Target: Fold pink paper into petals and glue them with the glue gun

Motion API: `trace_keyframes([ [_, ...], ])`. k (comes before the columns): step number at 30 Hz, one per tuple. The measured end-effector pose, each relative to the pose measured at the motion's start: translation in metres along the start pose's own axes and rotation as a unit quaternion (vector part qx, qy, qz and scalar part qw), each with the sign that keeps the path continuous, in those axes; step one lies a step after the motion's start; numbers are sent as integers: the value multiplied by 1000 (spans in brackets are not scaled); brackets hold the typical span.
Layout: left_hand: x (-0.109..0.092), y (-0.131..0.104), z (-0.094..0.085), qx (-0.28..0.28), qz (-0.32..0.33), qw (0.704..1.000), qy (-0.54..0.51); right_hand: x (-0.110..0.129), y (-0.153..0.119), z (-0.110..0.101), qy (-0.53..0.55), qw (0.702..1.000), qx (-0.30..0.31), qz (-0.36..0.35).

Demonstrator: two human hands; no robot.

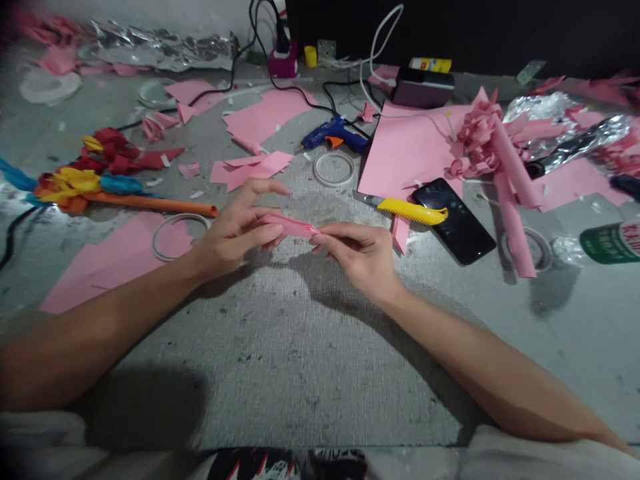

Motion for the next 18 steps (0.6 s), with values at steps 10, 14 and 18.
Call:
trace_keyframes([
  [10,-7,6,0,45,-8,986,162,-2,4,1,32,999,9,4],
  [14,-8,3,2,44,-9,982,186,-3,3,2,23,1000,10,-3],
  [18,-7,1,4,22,-13,985,169,0,-3,1,10,998,-15,-54],
])
Point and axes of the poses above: each hand's wrist, its own y-axis towards the middle knuckle, its own z-axis out of the palm, x = y × z, the point moved 5 cm from there along y, towards the middle knuckle, and after that the axes turned 14 degrees about z, right-handed, at the moved point
